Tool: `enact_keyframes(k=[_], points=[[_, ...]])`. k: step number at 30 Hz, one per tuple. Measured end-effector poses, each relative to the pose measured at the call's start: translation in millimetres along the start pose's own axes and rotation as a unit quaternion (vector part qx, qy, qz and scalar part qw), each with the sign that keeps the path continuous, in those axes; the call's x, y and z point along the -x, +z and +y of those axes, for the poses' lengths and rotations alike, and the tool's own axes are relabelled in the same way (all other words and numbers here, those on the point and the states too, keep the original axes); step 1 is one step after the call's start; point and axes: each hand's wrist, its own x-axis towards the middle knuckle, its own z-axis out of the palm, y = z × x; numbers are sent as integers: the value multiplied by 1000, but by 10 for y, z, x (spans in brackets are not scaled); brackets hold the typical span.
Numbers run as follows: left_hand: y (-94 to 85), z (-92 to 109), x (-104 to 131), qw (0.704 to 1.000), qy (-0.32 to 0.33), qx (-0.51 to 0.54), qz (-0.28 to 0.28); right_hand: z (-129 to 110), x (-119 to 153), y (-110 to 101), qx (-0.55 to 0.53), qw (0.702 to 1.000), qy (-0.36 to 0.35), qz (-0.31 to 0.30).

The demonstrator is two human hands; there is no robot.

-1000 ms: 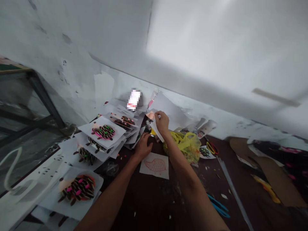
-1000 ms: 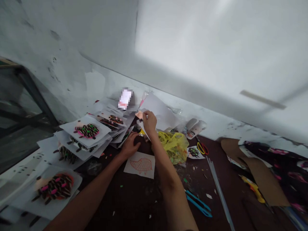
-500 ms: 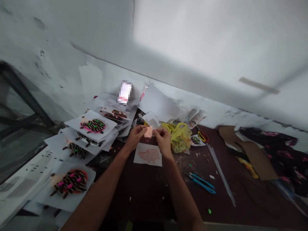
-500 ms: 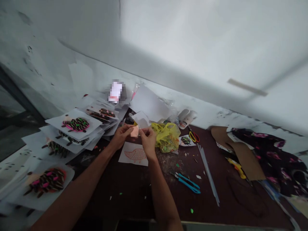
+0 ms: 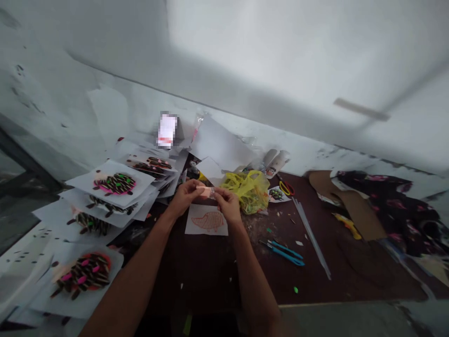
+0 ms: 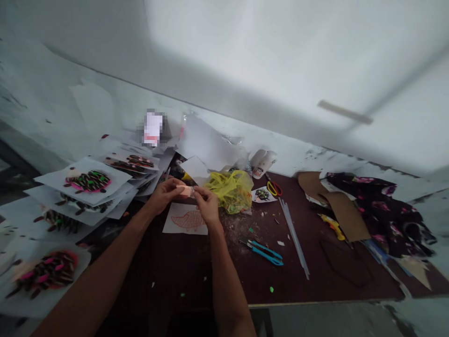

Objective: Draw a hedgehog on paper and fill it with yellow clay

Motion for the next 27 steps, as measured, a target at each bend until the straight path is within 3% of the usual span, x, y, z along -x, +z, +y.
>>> enact_keyframes(k=[10, 19, 27], points=[[1, 70, 20, 998, -22, -50, -23, -33, 70, 74, 36, 999, -29, -15], [-17, 33, 4, 999, -6, -42, -3, -36, 87, 78, 134, 988, -75, 31], [-41, 15, 10, 997, -46, -59, 24, 23, 105, 104, 153, 981, -121, 18]])
